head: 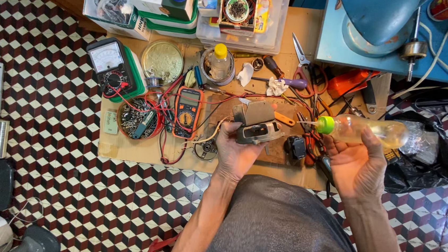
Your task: The person disassembles a small electrical motor, cleans the internal components with a cloth, and applies oil to the bearings using a squeeze bottle. They handle the motor housing, rotor, and stator, then reassemble the parts on the workbench.
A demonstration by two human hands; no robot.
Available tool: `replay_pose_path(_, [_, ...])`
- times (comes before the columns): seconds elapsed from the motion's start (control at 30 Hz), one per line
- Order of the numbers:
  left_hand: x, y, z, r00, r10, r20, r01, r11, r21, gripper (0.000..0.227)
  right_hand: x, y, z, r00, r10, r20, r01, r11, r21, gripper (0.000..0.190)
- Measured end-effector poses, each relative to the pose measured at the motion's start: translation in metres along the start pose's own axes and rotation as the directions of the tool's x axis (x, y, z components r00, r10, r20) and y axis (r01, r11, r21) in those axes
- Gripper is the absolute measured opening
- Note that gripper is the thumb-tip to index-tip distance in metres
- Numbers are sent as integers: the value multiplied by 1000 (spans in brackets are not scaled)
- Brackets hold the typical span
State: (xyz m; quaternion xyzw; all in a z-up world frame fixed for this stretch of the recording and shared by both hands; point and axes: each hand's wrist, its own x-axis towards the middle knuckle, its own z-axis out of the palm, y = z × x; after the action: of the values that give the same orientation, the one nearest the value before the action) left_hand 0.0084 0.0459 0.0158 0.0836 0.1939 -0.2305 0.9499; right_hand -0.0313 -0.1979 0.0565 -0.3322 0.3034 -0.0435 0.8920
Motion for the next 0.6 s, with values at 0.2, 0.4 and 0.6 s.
replay_pose_path(0.2, [-1, 17, 10, 985, -66, 162, 41, 987, 153, 76, 3, 1, 14, 997, 71, 32, -72, 997, 38, 60])
replay_pose_path(0.4, [4, 25, 4, 984, -87, 155, 56, 980, 193, 84, 4, 9, 24, 993, 99, 70, -102, 994, 42, 54])
replay_pose_path(0.6, [9, 31, -2, 950, -111, 290, 102, 994, 47, 85, 11, 16, 29, 989, 140, 50, -143, 987, 79, 51])
